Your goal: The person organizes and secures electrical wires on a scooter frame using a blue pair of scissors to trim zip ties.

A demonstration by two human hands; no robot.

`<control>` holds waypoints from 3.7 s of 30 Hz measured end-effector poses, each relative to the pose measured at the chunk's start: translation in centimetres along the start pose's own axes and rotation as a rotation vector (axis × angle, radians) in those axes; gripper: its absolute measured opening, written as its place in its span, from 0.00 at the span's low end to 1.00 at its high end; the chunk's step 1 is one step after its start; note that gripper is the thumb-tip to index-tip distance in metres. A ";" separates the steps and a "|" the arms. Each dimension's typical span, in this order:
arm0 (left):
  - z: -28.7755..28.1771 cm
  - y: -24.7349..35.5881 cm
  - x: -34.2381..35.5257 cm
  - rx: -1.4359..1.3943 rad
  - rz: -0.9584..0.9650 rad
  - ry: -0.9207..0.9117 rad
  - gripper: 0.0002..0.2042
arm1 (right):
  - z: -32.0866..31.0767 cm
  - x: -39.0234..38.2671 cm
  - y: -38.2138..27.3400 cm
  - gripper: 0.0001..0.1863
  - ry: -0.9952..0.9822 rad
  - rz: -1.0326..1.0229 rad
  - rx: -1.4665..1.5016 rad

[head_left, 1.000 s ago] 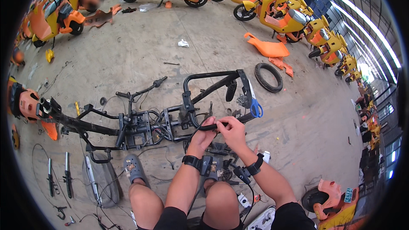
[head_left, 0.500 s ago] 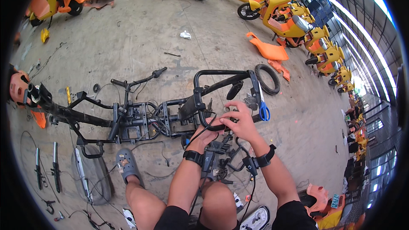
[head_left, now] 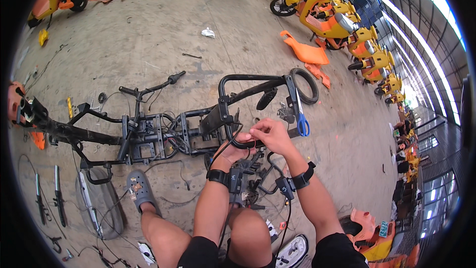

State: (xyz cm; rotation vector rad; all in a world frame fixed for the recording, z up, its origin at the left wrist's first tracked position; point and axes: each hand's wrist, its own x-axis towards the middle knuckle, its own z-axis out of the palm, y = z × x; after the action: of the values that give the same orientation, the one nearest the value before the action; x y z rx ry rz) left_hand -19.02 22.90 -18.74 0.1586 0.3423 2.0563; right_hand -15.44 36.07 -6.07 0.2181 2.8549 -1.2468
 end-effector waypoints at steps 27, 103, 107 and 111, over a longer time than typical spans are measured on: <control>1.8 3.2 0.2 0.168 -0.052 0.152 0.10 | -0.9 -1.9 -0.1 0.08 0.289 -0.074 -0.075; 1.4 0.5 -0.6 0.203 0.444 0.324 0.10 | -1.6 -0.8 -1.2 0.17 0.004 0.180 0.381; 1.4 0.6 -0.6 0.195 0.447 0.313 0.10 | -1.2 -1.0 -1.4 0.21 -0.039 0.125 0.072; 1.4 0.7 -0.6 0.163 0.455 0.251 0.10 | -1.2 -0.3 -1.4 0.20 -0.263 0.235 0.062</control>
State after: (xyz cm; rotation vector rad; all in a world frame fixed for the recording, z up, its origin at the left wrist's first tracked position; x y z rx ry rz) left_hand -18.92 22.29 -17.15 0.0807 0.6803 2.5046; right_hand -15.31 35.94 -4.22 0.3510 2.4894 -1.2168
